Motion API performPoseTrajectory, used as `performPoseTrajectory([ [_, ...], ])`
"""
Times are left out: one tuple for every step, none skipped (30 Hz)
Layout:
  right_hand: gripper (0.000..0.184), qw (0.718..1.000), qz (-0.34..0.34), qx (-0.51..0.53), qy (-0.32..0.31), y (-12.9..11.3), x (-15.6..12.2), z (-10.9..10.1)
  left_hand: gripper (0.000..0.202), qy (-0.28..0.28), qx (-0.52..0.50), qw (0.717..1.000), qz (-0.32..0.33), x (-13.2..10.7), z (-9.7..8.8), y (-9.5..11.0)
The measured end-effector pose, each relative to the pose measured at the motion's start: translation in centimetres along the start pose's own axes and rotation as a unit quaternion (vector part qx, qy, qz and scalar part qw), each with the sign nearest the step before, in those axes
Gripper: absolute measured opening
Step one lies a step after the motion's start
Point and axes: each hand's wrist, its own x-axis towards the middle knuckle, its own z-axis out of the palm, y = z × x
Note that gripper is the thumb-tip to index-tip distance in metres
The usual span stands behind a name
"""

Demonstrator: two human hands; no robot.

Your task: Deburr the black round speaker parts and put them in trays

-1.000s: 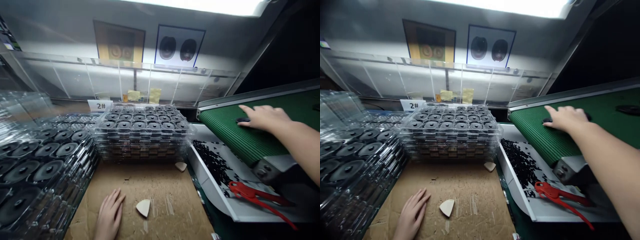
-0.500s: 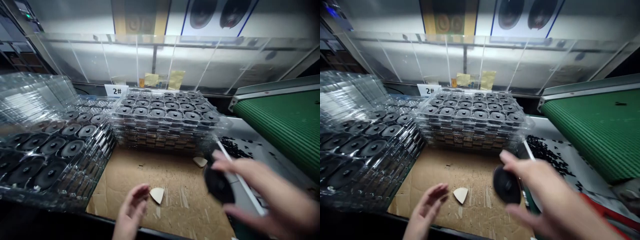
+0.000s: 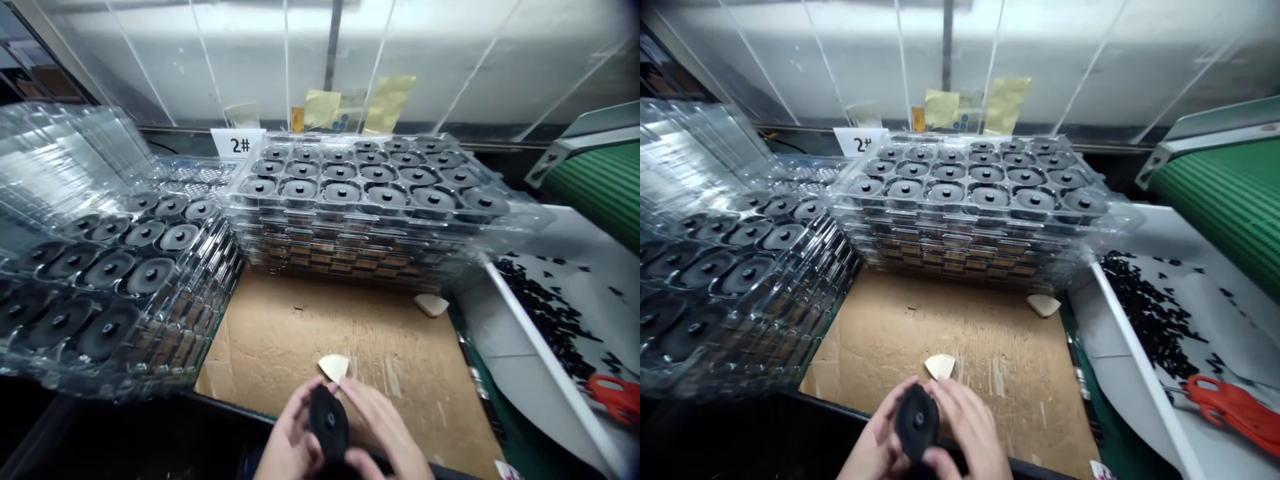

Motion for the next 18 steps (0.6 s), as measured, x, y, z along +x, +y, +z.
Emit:
performPoseTrajectory([
  [0.053,0.999,0.005,-0.032,0.008,0.2,0.8,0.4,0.065,0.013,-0.032,0.999,-0.004,0.0,-0.1,0.6],
  [0.048,0.998,0.019,-0.062,0.019,0.6,1.5,0.9,0.062,0.022,-0.064,0.998,-0.002,0.0,-0.1,1.2],
  [0.043,0.995,0.034,-0.084,0.028,1.0,2.1,1.5,0.058,0.027,-0.091,0.996,0.006,-0.1,-0.1,1.9],
  [0.039,0.994,0.041,-0.094,0.032,1.5,2.5,2.2,0.056,0.031,-0.109,0.993,0.018,-0.2,-0.1,2.5],
  [0.036,0.994,0.04,-0.094,0.03,2.0,2.8,2.9,0.054,0.035,-0.118,0.992,0.027,-0.4,0.0,3.2],
  [0.034,0.995,0.034,-0.088,0.025,2.5,3.1,3.6,0.053,0.039,-0.119,0.992,0.031,-0.7,0.0,3.8],
  [0.033,0.996,0.029,-0.083,0.022,3.0,3.3,4.1,0.053,0.043,-0.117,0.992,0.03,-1.0,0.0,4.3],
  [0.032,0.996,0.026,-0.077,0.021,3.5,3.5,4.5,0.054,0.046,-0.113,0.992,0.029,-1.3,0.0,4.6],
  [0.031,0.997,0.024,-0.07,0.021,3.9,3.8,4.8,0.054,0.048,-0.109,0.992,0.029,-1.6,0.0,4.9],
  [0.03,0.998,0.024,-0.061,0.022,4.2,4.2,4.8,0.055,0.048,-0.105,0.993,0.032,-1.8,0.0,5.2],
  [0.029,0.998,0.025,-0.05,0.023,4.3,4.6,4.7,0.056,0.049,-0.102,0.993,0.035,-2.0,0.1,5.3],
  [0.028,0.999,0.026,-0.036,0.022,4.3,5.0,4.5,0.056,0.049,-0.1,0.993,0.037,-2.2,0.1,5.4],
  [0.026,0.999,0.029,-0.022,0.023,4.1,5.3,4.2,0.057,0.048,-0.099,0.993,0.038,-2.3,0.1,5.4],
  [0.025,0.999,0.035,-0.006,0.027,3.7,5.6,3.9,0.057,0.046,-0.099,0.993,0.038,-2.4,0.1,5.4],
  [0.024,0.999,0.043,0.009,0.032,3.1,5.7,3.6,0.057,0.044,-0.098,0.994,0.038,-2.4,0.2,5.5],
  [0.024,0.998,0.049,0.024,0.04,2.4,5.5,3.4,0.057,0.043,-0.095,0.994,0.039,-2.5,0.2,5.5],
  [0.024,0.997,0.053,0.04,0.046,1.7,5.3,3.4,0.058,0.042,-0.092,0.994,0.041,-2.5,0.3,5.5],
  [0.024,0.996,0.052,0.056,0.048,1.0,4.9,3.5,0.06,0.044,-0.088,0.994,0.043,-2.6,0.3,5.5],
])
